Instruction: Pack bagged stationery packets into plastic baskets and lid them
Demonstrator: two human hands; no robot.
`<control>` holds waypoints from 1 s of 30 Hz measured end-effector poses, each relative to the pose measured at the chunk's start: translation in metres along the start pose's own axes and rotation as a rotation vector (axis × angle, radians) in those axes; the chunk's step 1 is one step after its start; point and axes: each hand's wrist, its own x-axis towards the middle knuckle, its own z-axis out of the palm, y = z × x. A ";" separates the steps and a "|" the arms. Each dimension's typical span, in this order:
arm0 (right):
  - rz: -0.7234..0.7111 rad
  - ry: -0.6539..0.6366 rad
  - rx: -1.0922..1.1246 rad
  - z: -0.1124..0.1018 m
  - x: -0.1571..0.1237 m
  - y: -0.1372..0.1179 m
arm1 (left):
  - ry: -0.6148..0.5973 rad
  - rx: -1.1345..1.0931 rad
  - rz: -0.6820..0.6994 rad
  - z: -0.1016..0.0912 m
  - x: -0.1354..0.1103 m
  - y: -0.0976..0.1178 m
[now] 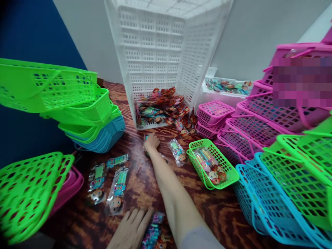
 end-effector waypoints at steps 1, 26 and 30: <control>0.004 -0.024 0.004 0.001 0.002 0.002 | -0.032 -0.004 0.007 0.004 0.003 -0.002; -0.420 -0.002 -0.315 -0.052 -0.154 0.134 | -0.094 -0.226 -0.009 -0.020 -0.006 0.006; -0.543 -0.174 -0.096 -0.049 -0.193 0.166 | -0.095 -0.232 -0.031 -0.033 -0.008 0.010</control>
